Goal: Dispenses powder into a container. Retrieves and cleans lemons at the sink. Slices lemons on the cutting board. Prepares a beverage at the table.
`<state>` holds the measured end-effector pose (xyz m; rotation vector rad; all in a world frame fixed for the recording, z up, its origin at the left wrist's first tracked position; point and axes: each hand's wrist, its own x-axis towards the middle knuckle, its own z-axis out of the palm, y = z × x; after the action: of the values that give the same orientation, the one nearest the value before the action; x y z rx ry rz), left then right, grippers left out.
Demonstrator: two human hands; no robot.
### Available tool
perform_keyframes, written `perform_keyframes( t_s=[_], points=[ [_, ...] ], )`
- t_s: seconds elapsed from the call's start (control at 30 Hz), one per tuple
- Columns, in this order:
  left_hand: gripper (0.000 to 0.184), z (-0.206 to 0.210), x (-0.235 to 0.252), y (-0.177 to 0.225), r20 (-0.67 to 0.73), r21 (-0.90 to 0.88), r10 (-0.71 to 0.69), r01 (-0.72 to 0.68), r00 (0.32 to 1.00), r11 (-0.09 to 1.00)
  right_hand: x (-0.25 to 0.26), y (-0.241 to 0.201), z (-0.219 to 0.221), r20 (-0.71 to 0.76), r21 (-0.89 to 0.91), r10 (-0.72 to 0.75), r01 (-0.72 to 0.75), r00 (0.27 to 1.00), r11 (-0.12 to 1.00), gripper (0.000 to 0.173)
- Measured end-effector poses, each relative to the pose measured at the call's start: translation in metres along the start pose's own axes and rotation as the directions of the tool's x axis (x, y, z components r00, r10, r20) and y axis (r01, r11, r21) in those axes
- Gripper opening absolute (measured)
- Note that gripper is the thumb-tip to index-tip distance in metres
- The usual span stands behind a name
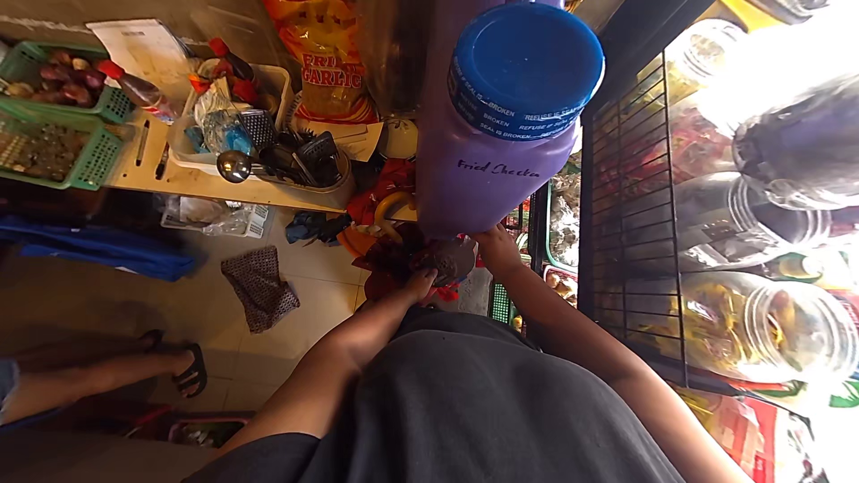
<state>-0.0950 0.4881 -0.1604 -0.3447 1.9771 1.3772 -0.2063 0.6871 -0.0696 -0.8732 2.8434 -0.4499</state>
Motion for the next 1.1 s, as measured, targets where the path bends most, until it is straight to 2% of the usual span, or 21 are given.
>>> perform_keyframes(
  t_s=[0.1,0.5,0.93,1.1],
  points=[
    [0.053,-0.0011,-0.0006,0.0008,0.008,0.001,-0.004,0.004,1.000,1.000,0.0000,0.0000,0.0007,-0.012,-0.009,-0.013,0.012,1.000,1.000,0.039],
    [0.054,0.0014,0.0005,0.0043,0.028,0.036,-0.025,0.024,0.999,0.999,-0.0019,0.0009,0.0028,-0.043,-0.006,-0.005,0.005,0.999,1.000,0.033],
    [0.053,0.0031,0.0048,0.0012,0.016,0.017,-0.010,0.010,1.000,1.000,-0.0017,0.0001,0.0016,-0.014,-0.002,0.011,-0.011,1.000,1.000,0.035],
    [0.054,0.0024,0.0045,0.0028,0.011,0.014,-0.005,0.005,1.000,1.000,-0.0020,-0.0007,0.0010,-0.057,0.024,-0.005,0.007,0.998,1.000,0.035]
  ],
)
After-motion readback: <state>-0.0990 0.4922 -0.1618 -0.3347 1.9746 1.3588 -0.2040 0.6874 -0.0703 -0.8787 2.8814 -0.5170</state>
